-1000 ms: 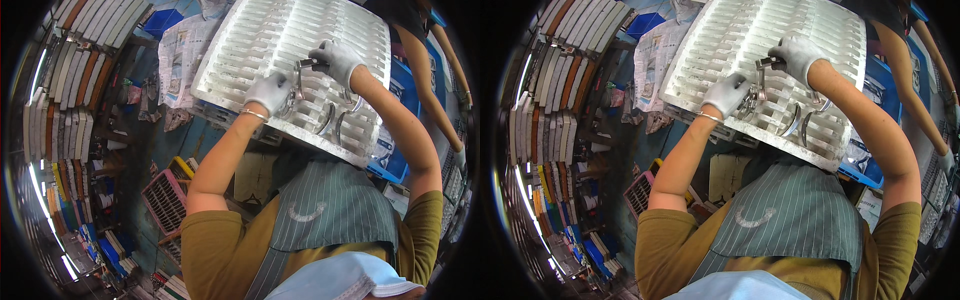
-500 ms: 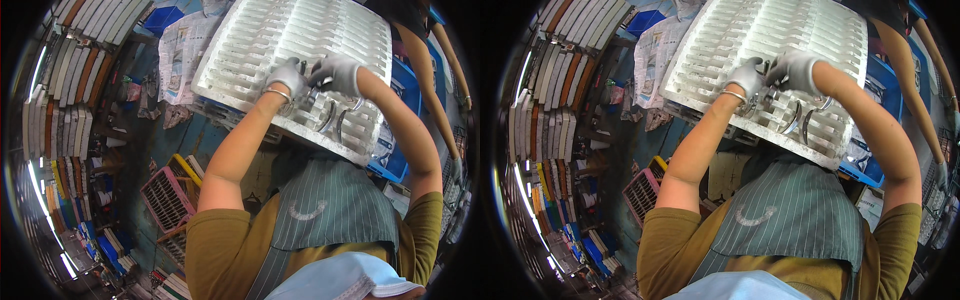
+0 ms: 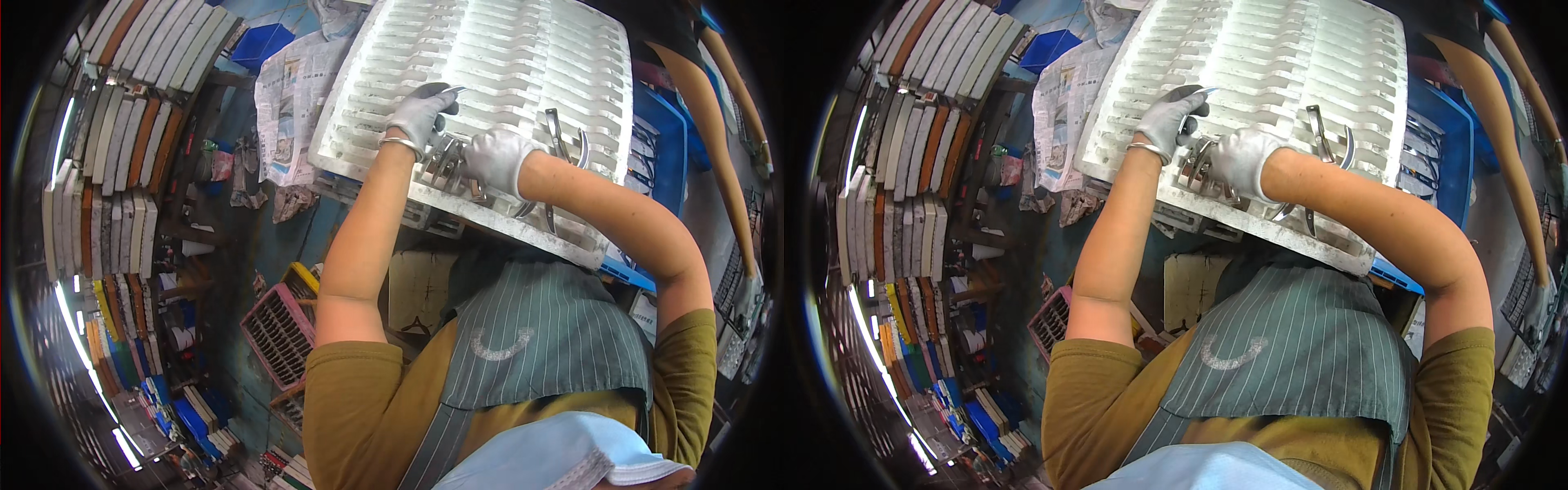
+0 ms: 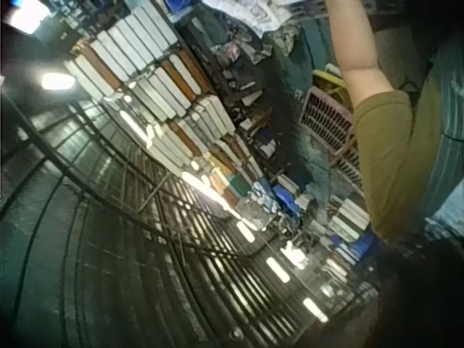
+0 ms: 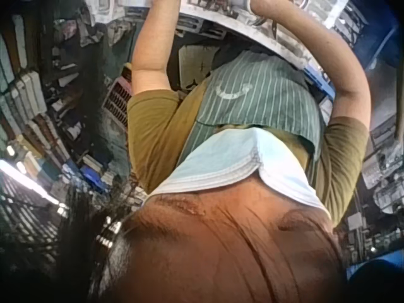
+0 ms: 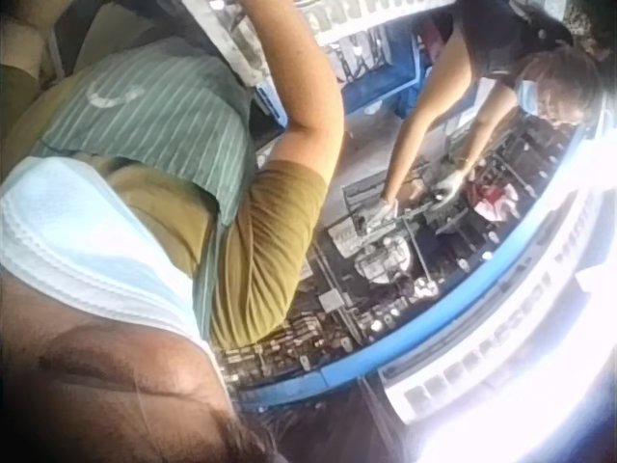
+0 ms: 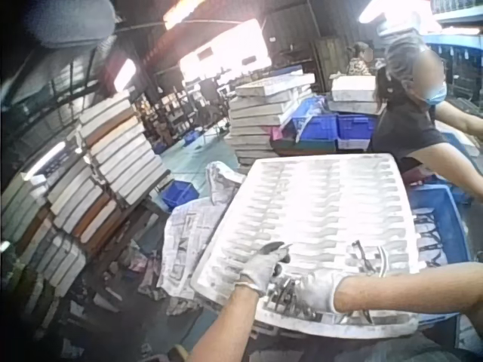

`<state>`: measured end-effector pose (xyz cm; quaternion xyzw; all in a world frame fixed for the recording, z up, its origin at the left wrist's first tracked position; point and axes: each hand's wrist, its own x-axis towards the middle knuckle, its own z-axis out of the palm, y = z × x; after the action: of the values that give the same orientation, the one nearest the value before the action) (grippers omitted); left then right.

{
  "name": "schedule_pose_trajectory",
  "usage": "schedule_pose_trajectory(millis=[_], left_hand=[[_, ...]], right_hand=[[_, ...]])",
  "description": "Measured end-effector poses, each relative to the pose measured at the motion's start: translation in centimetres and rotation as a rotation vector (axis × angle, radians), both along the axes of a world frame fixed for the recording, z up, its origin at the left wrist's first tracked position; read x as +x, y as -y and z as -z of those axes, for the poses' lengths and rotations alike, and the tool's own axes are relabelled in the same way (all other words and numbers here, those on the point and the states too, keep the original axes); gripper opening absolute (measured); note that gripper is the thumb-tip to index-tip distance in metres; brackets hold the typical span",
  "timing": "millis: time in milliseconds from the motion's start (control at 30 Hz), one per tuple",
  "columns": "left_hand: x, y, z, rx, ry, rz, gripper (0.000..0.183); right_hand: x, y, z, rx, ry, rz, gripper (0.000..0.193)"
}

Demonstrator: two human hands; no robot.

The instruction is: The person sorts metal parts by hand, arranging them into plastic trays and metal racks.

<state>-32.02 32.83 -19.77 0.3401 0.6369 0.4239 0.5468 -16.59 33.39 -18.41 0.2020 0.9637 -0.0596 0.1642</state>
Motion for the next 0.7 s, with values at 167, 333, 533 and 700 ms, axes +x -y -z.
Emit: schedule_pose_trajectory(millis=[167,333,533,700], left_hand=[[2.7,-1.1,1.0,-0.033,-1.133,0.226,0.041],[3.6,-0.7,0.6,0.039,-1.697,0.315,0.037],[2.6,-1.5,0.3,0.005,-1.869,0.38,0.036],[4.5,-3.0,-0.7,0.093,-1.817,0.412,0.031]], right_hand=[[0.3,0.9,-0.5,-0.182,-0.094,0.118,0.017],[4.6,1.5,-1.6,-0.012,-0.196,-0.109,0.019],[14.2,-5.4,-0.1,-0.015,-0.114,0.278,0.017],[14.8,-5.0,0.8,0.024,-0.024,0.259,0.018]])
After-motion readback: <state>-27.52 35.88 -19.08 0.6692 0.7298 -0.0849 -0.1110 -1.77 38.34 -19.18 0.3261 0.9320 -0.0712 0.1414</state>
